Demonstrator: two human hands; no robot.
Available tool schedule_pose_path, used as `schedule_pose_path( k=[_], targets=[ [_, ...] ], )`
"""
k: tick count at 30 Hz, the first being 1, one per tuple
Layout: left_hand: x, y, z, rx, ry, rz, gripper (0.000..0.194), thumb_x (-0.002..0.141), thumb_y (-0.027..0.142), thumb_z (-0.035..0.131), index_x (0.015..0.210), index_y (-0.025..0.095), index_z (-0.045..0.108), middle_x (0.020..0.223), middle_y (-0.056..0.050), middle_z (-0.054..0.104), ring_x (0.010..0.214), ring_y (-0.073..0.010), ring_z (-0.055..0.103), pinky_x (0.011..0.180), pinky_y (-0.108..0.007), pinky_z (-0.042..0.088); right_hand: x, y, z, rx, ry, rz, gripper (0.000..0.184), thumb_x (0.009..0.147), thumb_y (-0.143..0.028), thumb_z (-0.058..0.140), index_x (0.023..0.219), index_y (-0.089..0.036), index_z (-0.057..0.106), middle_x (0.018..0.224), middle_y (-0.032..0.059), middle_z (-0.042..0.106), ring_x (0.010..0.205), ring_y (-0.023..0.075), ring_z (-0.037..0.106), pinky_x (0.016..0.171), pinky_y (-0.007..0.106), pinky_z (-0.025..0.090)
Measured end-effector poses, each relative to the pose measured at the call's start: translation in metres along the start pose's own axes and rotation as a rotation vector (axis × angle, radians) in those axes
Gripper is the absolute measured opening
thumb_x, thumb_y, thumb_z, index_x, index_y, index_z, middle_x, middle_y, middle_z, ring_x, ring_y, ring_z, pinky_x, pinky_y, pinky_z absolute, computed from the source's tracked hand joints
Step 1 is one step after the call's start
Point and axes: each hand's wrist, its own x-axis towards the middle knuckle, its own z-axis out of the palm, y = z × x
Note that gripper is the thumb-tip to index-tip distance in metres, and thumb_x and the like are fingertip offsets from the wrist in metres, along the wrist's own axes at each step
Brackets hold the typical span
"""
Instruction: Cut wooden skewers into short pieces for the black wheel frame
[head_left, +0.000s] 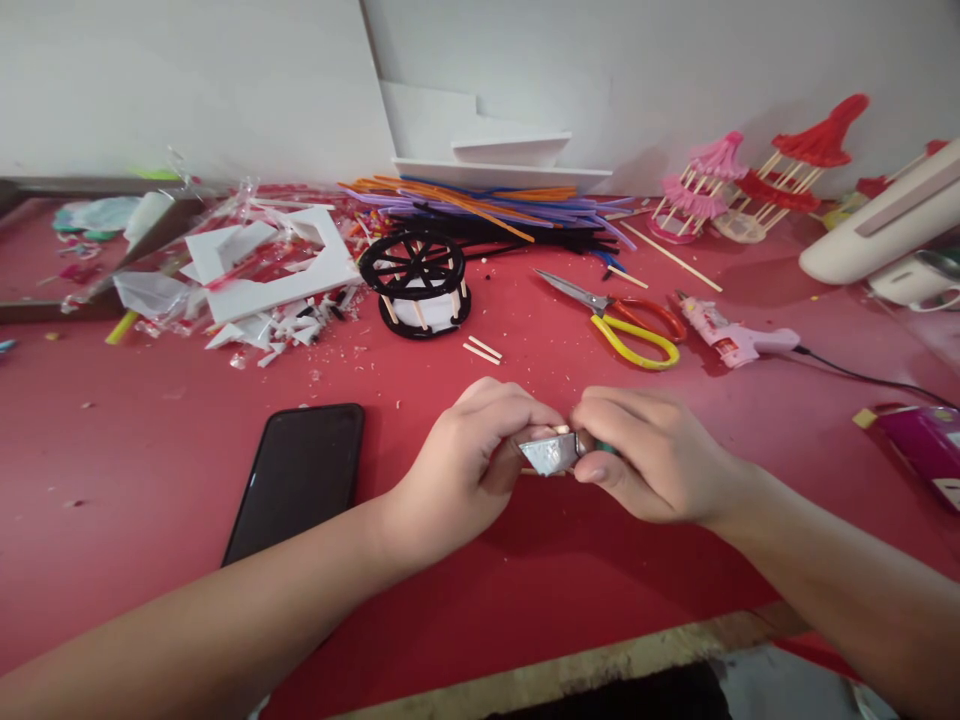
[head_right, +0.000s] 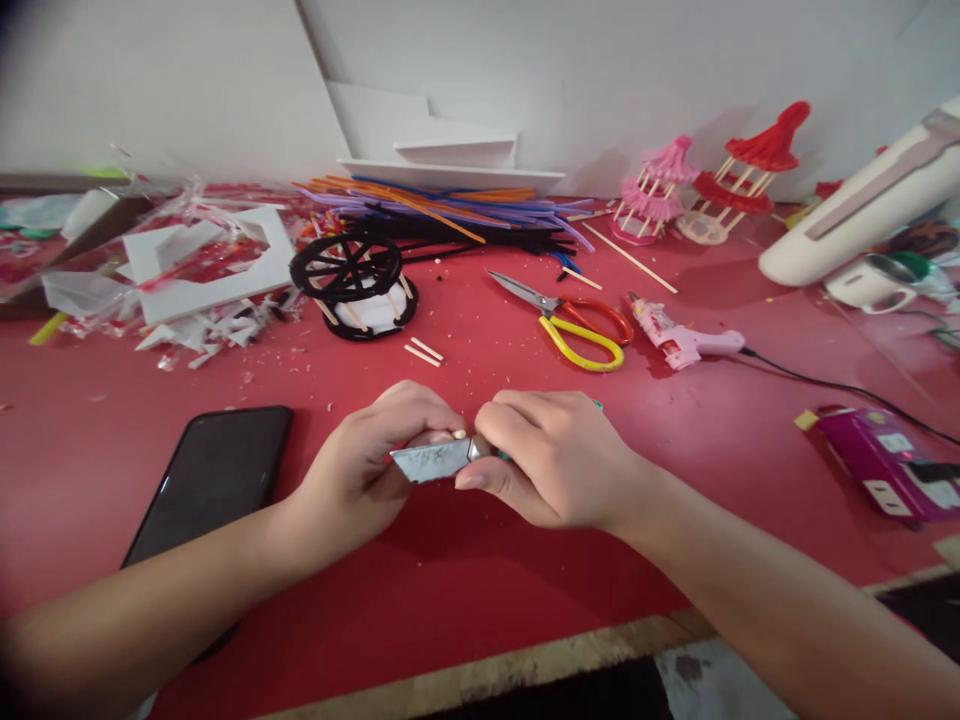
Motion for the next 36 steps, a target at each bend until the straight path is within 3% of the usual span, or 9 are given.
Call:
schedule_pose_path(
  k=[7, 20, 33, 36],
  targets=[
    [-0.001, 0.001, 0.000, 0.006, -0.016, 0.021, 0.032, 0.075, -0.006, 0.041, 0.087, 0.017, 0.061, 0.080, -0.002, 0.065, 0.075, -0.0135, 0.055, 0.076, -0.028, 0.043, 0.001, -0.001, 0.000, 0.004, -0.012, 0.004, 0.042, 0.098, -0.050, 0.029, 0.073, -0.019, 0.043, 0.066, -0.0016, 0.041, 0.056, 0.0111, 0.036, 0.052, 0.026, 0.029],
    [-0.001, 0.000, 0.001, 0.011, -0.024, 0.004, 0.025, 0.081, 0.000, 0.043, 0.086, 0.018, 0.059, 0.079, -0.002, 0.065, 0.074, -0.0145, 0.056, 0.074, -0.029, 0.045, 0.002, -0.002, 0.000, 0.040, -0.023, -0.002, 0.043, 0.098, -0.051, 0.026, 0.071, -0.020, 0.039, 0.064, -0.0021, 0.039, 0.054, 0.0105, 0.035, 0.051, 0.025, 0.029],
    [-0.003, 0.004, -0.003, 0.053, 0.040, 0.126, 0.014, 0.087, 0.008, 0.054, 0.086, 0.018, 0.062, 0.082, -0.005, 0.069, 0.076, -0.0159, 0.058, 0.076, -0.034, 0.047, 0.001, -0.009, 0.006, 0.118, 0.028, -0.014, 0.042, 0.097, -0.053, 0.029, 0.070, -0.021, 0.034, 0.063, -0.0032, 0.038, 0.054, 0.0099, 0.031, 0.049, 0.025, 0.025],
    [-0.005, 0.009, -0.003, 0.047, 0.034, 0.187, 0.019, 0.087, 0.004, 0.050, 0.085, 0.018, 0.062, 0.079, -0.005, 0.069, 0.074, -0.0153, 0.059, 0.075, -0.033, 0.047, 0.002, 0.002, 0.004, 0.066, 0.057, 0.021, 0.041, 0.096, -0.052, 0.032, 0.069, -0.021, 0.036, 0.061, -0.0028, 0.040, 0.052, 0.0100, 0.034, 0.049, 0.025, 0.026]
  ],
)
